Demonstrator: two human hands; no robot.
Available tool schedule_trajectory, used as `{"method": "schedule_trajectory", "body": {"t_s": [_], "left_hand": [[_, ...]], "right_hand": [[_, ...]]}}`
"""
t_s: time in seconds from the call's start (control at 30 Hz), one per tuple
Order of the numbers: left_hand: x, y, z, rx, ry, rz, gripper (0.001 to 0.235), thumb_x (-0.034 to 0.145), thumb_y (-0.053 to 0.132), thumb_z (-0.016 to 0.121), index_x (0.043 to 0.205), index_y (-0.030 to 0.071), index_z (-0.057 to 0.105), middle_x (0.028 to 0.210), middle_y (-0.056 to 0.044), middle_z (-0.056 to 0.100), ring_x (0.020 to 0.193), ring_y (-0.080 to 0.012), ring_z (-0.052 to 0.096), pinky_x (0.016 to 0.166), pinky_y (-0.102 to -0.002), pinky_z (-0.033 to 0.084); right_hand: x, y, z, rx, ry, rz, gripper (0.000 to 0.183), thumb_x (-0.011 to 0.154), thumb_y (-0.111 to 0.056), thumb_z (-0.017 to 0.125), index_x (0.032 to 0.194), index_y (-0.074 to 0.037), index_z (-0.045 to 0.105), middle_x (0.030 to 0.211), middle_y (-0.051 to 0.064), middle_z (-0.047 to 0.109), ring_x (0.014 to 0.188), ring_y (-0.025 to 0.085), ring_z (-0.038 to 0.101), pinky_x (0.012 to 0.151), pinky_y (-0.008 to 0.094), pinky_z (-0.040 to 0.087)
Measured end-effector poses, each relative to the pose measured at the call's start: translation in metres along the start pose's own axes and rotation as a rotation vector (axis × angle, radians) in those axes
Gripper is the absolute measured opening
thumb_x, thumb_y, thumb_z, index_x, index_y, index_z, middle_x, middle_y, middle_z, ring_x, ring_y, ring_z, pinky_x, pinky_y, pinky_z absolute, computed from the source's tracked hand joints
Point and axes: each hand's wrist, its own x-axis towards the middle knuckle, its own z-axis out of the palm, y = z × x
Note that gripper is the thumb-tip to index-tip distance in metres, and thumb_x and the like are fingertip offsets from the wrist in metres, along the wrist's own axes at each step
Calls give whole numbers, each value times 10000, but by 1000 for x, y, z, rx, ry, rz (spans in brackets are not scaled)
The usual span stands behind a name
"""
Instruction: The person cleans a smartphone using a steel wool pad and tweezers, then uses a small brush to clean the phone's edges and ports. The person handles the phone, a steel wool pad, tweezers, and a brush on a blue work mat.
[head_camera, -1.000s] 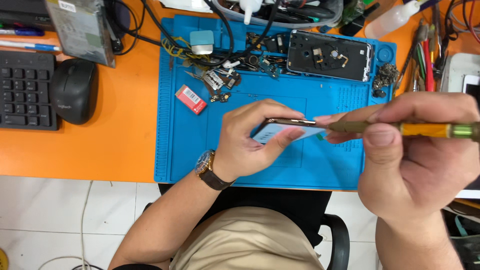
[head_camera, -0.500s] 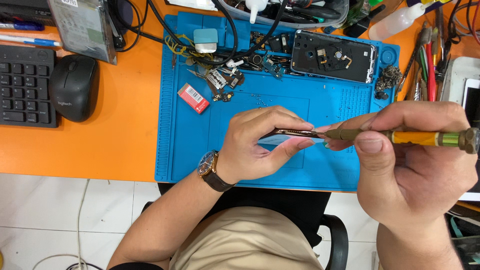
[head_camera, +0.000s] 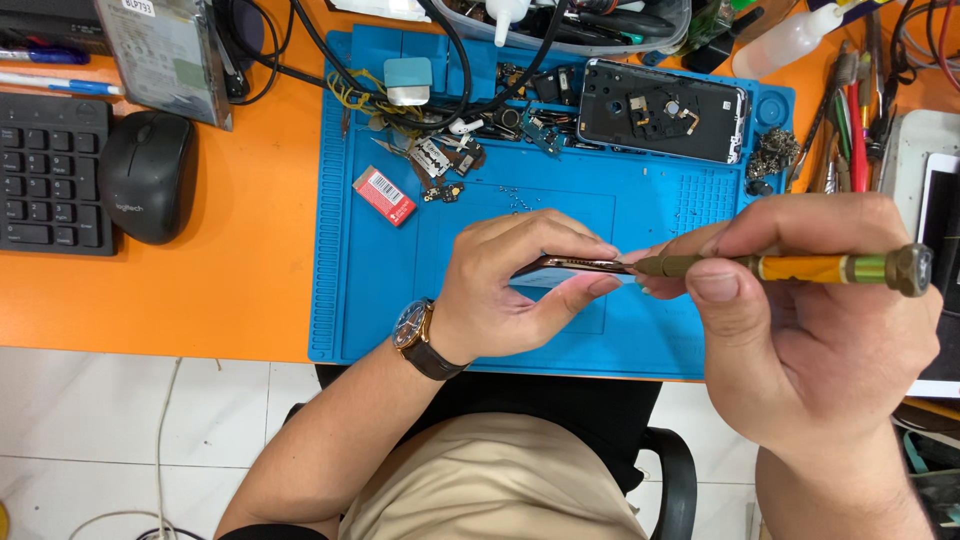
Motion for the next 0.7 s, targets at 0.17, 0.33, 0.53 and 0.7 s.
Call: {"method": "schedule_trajectory", "body": {"t_s": [0.17,0.33,0.53,0.7], "left_hand": [[0,1,0,-16,4,-1,171,1046,278,763,1158,155,722,1102,-32,810,951,-198,839,773,-272,643],[1,3,-1,-32,3,-2,156,1050,263,754,1150,150,715,1097,-31,809,948,-201,839,775,-276,652],[1,4,0,-56,8,-8,153,1052,253,752,1151,142,719,1094,-39,808,930,-201,832,772,-275,652],[1,4,0,-67,18,-4,144,1048,233,763,1144,141,706,1098,-37,804,924,-204,830,769,-280,655]], "right_hand": [[1,1,2,74,-3,16,267,1087,-127,515,1101,110,393,776,265,680,750,344,839,648,354,640],[1,-2,-1,-9,-19,-1,255,1097,-133,528,1100,107,441,799,224,724,782,317,853,671,307,568],[1,-1,0,-41,-16,-7,262,1096,-125,543,1096,123,458,794,205,713,795,313,847,688,311,557],[-4,1,-4,-128,-17,-8,256,1103,-135,589,1093,110,517,836,136,753,832,246,828,712,278,518]]}}
